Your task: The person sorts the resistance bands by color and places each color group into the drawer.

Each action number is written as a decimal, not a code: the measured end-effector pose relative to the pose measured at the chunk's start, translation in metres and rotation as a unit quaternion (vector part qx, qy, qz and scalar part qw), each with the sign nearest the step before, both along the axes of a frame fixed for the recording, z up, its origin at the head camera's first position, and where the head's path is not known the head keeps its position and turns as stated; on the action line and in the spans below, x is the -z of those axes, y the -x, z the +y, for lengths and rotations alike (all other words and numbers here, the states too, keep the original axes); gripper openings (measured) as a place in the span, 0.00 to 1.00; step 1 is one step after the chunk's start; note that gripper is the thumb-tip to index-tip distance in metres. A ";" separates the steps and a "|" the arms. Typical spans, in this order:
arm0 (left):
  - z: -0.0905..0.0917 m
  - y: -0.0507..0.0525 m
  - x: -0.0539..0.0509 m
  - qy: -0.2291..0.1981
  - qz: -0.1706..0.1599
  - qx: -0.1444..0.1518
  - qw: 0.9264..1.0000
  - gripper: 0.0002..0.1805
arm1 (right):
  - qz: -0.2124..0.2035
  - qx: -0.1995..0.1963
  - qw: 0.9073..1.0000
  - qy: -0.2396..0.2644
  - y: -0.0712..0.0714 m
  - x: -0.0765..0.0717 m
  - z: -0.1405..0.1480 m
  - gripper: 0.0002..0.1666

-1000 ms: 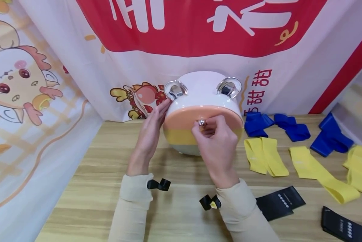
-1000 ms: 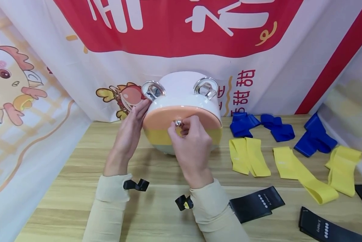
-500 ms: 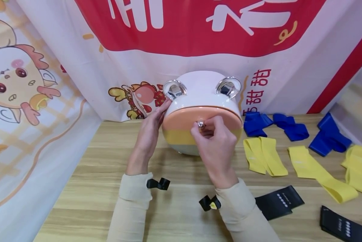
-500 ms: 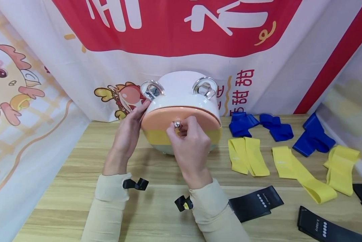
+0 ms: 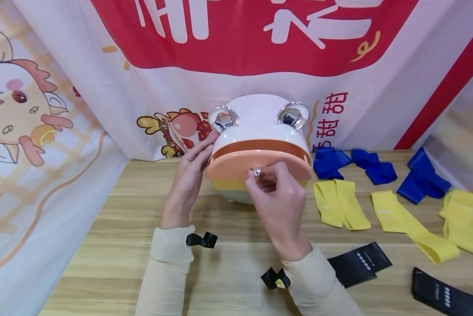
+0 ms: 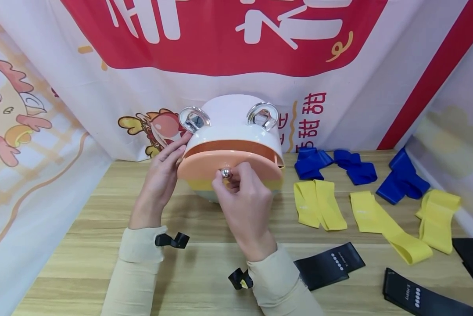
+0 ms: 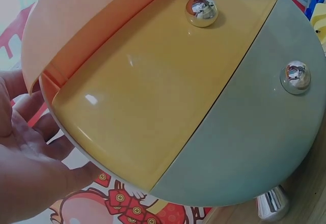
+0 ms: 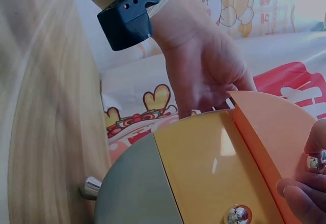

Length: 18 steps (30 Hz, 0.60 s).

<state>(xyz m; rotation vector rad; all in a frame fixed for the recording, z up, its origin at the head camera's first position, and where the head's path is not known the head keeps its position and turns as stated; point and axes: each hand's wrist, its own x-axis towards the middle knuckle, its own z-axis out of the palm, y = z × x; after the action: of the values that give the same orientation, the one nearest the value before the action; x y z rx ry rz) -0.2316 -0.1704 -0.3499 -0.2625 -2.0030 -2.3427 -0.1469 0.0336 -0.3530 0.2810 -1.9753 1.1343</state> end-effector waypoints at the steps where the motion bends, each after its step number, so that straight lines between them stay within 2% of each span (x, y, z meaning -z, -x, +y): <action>1: 0.000 0.000 0.000 0.000 -0.002 0.002 1.000 0.23 | 0.001 -0.001 1.000 -0.001 -0.001 0.000 0.000 0.12; 9: -0.003 0.002 0.002 -0.003 -0.012 0.008 1.000 0.23 | 0.013 -0.006 1.000 -0.008 -0.011 0.003 0.003 0.12; 18: -0.003 0.002 0.002 0.005 -0.006 0.008 1.000 0.23 | 0.032 -0.015 0.999 -0.004 -0.021 0.003 0.003 0.13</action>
<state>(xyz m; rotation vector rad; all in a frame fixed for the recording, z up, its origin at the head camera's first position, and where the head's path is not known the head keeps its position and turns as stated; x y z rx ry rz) -0.2337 -0.1736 -0.3515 -0.2670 -2.0253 -2.3499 -0.1257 0.0368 -0.3563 0.3477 -1.9255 1.1223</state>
